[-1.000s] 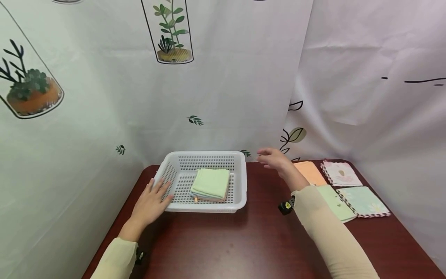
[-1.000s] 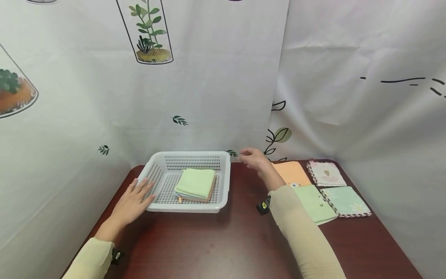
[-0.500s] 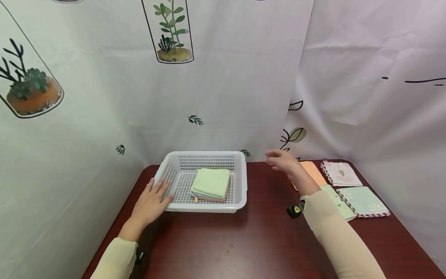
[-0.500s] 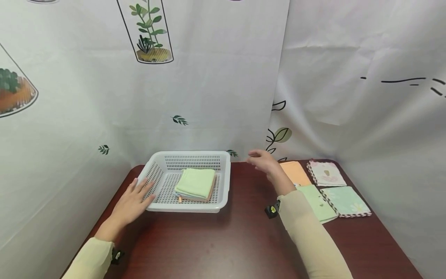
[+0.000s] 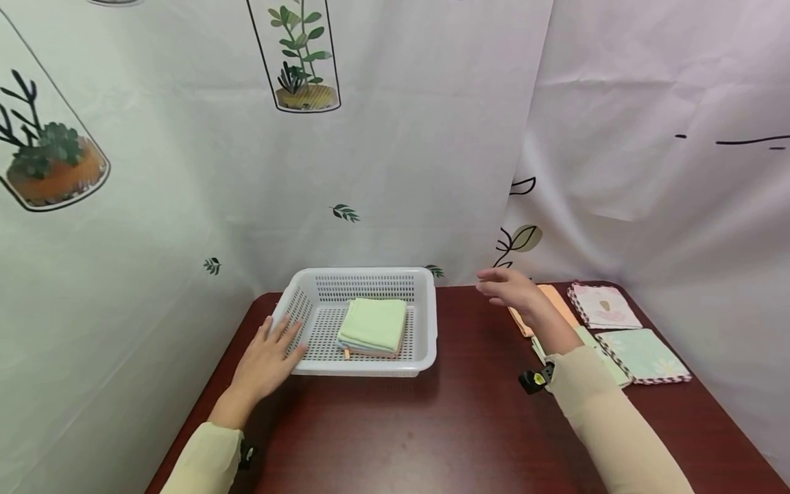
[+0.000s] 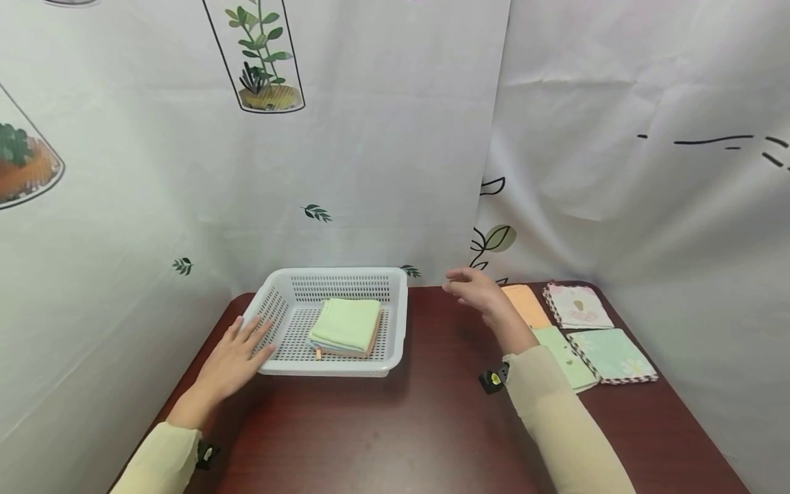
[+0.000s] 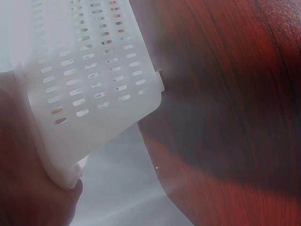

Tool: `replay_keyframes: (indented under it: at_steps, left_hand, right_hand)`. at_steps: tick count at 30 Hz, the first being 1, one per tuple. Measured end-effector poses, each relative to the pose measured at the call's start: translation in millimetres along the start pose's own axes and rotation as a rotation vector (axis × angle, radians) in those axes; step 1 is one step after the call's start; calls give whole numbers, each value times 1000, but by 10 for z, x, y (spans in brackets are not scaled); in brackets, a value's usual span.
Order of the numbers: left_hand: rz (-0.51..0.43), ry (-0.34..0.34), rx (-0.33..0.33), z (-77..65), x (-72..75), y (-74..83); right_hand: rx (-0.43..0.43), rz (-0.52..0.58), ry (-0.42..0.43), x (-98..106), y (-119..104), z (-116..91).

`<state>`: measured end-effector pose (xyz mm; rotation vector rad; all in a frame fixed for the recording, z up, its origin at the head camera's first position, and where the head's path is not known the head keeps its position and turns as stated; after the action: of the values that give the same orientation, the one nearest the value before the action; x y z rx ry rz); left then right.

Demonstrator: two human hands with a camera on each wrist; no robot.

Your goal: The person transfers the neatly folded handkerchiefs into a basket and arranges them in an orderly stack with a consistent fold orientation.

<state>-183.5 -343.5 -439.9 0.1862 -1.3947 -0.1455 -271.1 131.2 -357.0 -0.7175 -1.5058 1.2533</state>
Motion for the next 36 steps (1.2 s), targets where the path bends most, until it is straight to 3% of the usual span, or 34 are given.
replay_keyframes:
  at_steps: [36]
  left_hand:
    - [3,-6,10,-8,3,11]
  right_hand:
    - [-26,-83,76,391,284,-437]
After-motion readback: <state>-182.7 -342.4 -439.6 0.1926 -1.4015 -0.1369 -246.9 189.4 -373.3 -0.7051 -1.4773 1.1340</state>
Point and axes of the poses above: each hand's wrist, its own z-axis towards the middle knuckle, its own x-axis out of the back of the hand, y = z × x, the point moved 1 cm from there along z, towards the middle knuckle, and after that the axes turned 9 degrees about x, right-handed, at the moved point
